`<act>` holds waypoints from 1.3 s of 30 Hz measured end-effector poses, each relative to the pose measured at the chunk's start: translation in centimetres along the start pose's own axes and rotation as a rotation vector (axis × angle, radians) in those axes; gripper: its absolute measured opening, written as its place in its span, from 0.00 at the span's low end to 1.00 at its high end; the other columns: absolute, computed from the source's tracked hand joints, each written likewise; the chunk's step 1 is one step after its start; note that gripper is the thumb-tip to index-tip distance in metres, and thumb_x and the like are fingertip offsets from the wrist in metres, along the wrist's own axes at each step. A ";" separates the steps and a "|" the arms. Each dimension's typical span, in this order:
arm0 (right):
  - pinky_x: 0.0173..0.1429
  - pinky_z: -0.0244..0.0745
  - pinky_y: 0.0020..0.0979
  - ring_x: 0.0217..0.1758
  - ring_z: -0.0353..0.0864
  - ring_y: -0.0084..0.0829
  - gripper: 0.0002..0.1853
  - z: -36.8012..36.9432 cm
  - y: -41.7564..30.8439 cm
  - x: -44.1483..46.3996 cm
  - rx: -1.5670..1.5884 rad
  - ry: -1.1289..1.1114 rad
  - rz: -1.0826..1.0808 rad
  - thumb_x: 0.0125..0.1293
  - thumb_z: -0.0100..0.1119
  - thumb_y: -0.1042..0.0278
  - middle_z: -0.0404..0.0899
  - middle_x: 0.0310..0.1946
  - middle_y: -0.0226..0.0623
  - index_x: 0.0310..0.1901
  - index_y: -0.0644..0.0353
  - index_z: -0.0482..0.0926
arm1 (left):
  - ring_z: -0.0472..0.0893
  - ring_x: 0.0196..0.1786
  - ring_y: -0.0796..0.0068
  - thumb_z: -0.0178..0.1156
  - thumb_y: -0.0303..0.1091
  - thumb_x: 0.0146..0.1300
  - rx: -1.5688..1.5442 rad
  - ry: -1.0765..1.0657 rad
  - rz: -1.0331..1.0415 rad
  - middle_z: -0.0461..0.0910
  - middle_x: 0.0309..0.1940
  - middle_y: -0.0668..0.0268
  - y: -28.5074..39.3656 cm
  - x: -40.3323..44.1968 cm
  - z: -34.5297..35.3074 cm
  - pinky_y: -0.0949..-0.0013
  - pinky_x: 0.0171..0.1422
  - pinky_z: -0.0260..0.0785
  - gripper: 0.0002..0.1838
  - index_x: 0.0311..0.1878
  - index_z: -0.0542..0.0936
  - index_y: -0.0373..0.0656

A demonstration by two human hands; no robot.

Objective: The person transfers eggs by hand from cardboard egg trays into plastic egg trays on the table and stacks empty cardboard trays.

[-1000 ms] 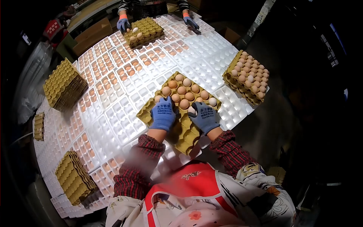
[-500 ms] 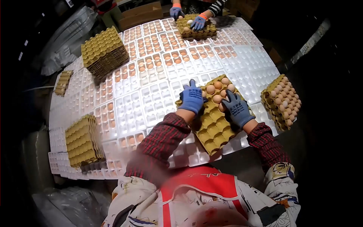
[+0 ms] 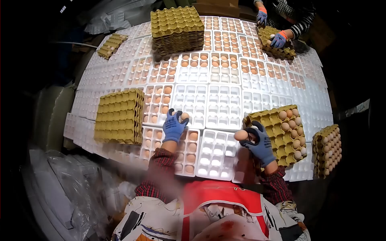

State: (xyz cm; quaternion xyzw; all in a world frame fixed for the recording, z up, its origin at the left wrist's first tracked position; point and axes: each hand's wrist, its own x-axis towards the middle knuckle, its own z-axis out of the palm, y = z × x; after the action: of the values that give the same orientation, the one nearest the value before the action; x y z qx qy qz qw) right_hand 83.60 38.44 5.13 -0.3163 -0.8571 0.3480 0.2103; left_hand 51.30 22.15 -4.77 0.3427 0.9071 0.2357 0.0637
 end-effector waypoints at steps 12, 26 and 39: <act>0.56 0.76 0.40 0.49 0.81 0.42 0.14 18.0 -0.6 7.4 -0.090 -0.049 0.118 0.61 0.61 0.60 0.81 0.48 0.40 0.47 0.55 0.83 | 0.75 0.62 0.52 0.63 0.32 0.58 -0.046 0.052 0.205 0.69 0.67 0.53 -8.0 0.7 0.3 0.56 0.60 0.73 0.19 0.54 0.82 0.53; 0.48 0.78 0.27 0.43 0.82 0.26 0.16 18.3 2.0 2.5 0.370 -0.104 0.397 0.64 0.67 0.66 0.83 0.45 0.37 0.52 0.63 0.82 | 0.74 0.62 0.62 0.60 0.22 0.63 -0.702 0.043 0.068 0.75 0.58 0.58 -10.9 -0.9 -2.6 0.66 0.63 0.68 0.15 0.53 0.83 0.42; 0.54 0.79 0.30 0.47 0.81 0.25 0.15 16.7 0.1 6.3 1.268 -0.276 0.724 0.68 0.63 0.65 0.80 0.43 0.29 0.54 0.59 0.79 | 0.74 0.61 0.49 0.59 0.32 0.62 -0.136 0.007 0.186 0.71 0.65 0.52 -10.1 1.3 -1.8 0.56 0.64 0.70 0.26 0.65 0.74 0.47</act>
State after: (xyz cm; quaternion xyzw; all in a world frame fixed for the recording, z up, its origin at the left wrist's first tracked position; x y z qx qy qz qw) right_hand 69.47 35.06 -5.29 -0.3506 -0.3526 0.8599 0.1152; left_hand 43.84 15.71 -7.83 0.4193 0.8536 0.3027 0.0617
